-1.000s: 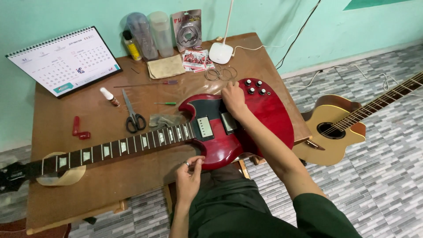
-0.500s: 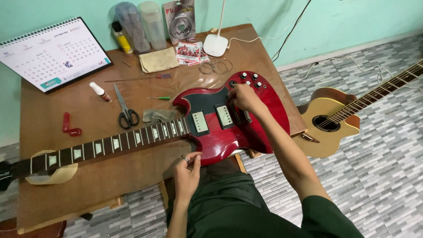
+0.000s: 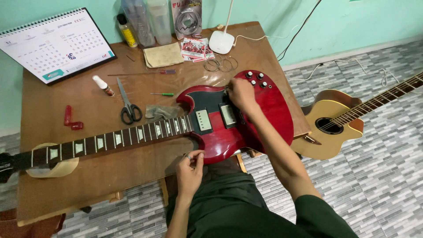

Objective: The person wipes the body and fretboard of a red electric guitar with a cloth, adjusts the knobs, and then handles a metal string by hand.

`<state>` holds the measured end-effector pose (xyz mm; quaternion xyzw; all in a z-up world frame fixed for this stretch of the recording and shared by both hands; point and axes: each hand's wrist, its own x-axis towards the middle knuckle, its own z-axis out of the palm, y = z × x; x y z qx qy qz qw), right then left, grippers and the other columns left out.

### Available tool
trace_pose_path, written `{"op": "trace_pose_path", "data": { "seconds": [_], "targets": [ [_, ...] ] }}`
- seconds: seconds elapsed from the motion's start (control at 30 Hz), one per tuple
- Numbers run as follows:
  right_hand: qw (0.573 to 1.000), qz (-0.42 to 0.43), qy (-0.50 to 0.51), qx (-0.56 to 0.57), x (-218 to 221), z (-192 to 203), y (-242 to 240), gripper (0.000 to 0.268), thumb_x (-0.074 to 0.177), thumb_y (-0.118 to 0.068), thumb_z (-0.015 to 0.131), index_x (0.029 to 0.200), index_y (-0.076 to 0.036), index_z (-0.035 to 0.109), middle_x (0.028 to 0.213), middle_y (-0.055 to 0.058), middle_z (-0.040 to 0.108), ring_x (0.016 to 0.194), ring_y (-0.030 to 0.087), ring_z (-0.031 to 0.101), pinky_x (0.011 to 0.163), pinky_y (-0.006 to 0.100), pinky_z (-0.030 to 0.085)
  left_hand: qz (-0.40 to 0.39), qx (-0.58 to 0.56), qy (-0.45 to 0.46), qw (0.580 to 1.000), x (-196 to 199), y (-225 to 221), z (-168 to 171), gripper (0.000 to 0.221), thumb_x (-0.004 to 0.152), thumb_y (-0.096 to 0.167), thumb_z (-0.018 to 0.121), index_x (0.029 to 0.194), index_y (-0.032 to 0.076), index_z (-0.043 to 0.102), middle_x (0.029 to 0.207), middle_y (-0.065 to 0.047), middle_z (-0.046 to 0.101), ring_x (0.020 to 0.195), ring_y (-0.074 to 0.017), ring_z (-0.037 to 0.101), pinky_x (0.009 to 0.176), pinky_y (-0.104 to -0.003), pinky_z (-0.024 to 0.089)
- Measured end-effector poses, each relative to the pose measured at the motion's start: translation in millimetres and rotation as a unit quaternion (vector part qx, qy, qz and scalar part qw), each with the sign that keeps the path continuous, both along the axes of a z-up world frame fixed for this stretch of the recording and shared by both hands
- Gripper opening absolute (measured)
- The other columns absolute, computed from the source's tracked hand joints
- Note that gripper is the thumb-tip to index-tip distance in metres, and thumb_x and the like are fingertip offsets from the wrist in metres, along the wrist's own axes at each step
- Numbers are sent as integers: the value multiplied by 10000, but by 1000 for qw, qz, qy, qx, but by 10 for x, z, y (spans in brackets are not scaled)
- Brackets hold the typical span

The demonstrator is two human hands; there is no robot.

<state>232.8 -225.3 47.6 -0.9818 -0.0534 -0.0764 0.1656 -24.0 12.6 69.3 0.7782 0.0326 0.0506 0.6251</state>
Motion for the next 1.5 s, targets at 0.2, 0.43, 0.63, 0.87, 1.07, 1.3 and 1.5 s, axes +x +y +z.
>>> {"op": "trace_pose_path", "data": {
  "seconds": [0.2, 0.43, 0.63, 0.87, 1.07, 1.3, 1.5],
  "targets": [
    [990, 138, -6, -3, -324, -175, 431, 147, 858, -170, 693, 985, -194, 761, 965, 79, 716, 928, 365, 727, 791, 483, 602, 10, 64, 24, 998, -9, -64, 65, 185, 952, 218, 689, 1016, 82, 796, 868, -158, 760, 901, -344, 737, 790, -437, 588],
    [945, 318, -72, -33, -865, 170, 378, 174, 952, -84, 559, 942, -140, 723, 1007, 78, 705, 911, 317, 695, 773, 393, 580, 7, 74, -8, 997, 0, -70, 17, 158, 963, 175, 664, 1012, 88, 786, 876, -146, 750, 898, -348, 722, 789, -435, 576],
    [966, 216, -129, -56, -787, -135, 569, 163, 967, -83, 553, 1092, -125, 648, 1061, 81, 593, 975, 308, 636, 757, 379, 566, -1, 84, -23, 996, 3, -52, 44, 145, 961, 151, 669, 1004, 67, 780, 883, -159, 747, 905, -357, 711, 809, -435, 569],
    [970, 241, -18, 38, -1401, 266, 264, 94, 907, -71, 605, 963, -106, 672, 918, 100, 649, 884, 365, 683, 703, 441, 574, -3, 67, -13, 998, 24, -56, 58, 159, 968, 156, 659, 1004, 61, 780, 888, -155, 747, 893, -351, 713, 807, -424, 576],
    [983, 132, -124, -9, -985, -206, 594, 182, 941, -98, 605, 1112, -110, 668, 1061, 111, 617, 994, 347, 655, 728, 408, 589, -9, 89, -26, 996, 23, -52, 10, 147, 961, 165, 670, 1010, 75, 776, 910, -144, 749, 899, -337, 712, 776, -429, 572],
    [971, 165, 37, 167, -1912, 295, 214, 255, 806, -48, 667, 1053, -89, 712, 891, 166, 677, 884, 456, 681, 688, 534, 572, 0, 83, -53, 995, 47, -52, -83, 124, 965, 158, 680, 989, 88, 779, 903, -121, 752, 875, -324, 717, 781, -396, 575],
    [981, -48, -152, 114, -1016, 177, -653, 295, 874, -74, 742, 1166, -55, 708, 1004, 170, 680, 934, 404, 684, 787, 499, 562, -12, 79, -39, 996, 55, -46, 18, 134, 965, 137, 672, 994, 74, 787, 903, -139, 758, 868, -342, 722, 777, -412, 573]
  ]
}}
